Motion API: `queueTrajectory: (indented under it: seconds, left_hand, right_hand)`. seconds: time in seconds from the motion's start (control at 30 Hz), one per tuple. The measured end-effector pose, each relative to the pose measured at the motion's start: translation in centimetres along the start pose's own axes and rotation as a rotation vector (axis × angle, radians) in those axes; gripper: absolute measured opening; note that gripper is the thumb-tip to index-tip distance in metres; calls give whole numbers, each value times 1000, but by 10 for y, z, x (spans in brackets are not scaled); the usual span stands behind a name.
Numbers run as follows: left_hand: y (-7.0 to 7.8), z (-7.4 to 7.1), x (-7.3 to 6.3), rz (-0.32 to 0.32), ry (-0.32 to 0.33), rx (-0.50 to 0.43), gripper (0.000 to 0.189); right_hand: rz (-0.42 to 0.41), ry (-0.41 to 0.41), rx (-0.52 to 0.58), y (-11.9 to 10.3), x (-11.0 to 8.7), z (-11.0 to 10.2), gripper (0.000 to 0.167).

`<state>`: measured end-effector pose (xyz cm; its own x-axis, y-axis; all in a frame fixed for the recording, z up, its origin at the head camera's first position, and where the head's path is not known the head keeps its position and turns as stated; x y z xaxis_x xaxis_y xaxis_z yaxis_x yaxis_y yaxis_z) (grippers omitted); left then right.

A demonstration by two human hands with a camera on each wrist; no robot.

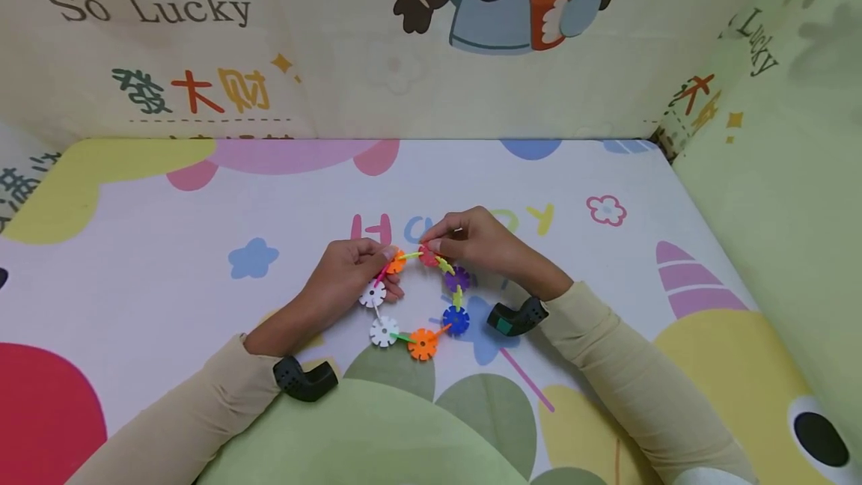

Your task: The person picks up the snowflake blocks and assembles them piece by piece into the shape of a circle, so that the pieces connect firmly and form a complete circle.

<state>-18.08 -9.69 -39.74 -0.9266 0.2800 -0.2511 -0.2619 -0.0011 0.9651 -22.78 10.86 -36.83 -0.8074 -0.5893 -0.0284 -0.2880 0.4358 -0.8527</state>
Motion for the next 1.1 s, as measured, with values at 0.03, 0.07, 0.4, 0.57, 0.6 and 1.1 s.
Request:
queueTrajectory:
  seconds: [0.03, 0.07, 0.4, 0.57, 0.6, 1.1]
  left_hand:
    - [0, 0, 0, -5, 7, 2, 31]
    - [0, 0, 0, -8, 13, 5, 30]
    - [0, 1, -1, -9, 41, 11, 30]
    - [-1, 0, 0, -19, 30, -19, 30]
    - [-1, 0, 1, -20, 27, -26, 31]
    - [-1, 0, 0, 14, 53, -18, 34]
  right_hand:
    - [-3, 5, -1, 0, 0, 1, 16]
    - [-3, 11, -8, 0, 0, 1, 16]
    - [75, 37, -41, 3, 2, 9, 14]
    - [109, 45, -11, 6, 2, 11, 14]
    - [108, 43, 2, 7, 2, 11, 14]
    - [98, 48, 15, 5, 4, 11, 14]
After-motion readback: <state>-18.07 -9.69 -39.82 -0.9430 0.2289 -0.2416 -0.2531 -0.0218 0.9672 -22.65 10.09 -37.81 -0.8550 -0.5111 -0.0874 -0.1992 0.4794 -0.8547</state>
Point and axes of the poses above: each hand's wrist, its own x-axis towards the middle knuckle, its own z-axis out of the palm, y = z × x, the point moved 3 cm from there along x, towards the middle knuckle, and after that the axes turned 8 degrees about -x, right-handed, at the moved point
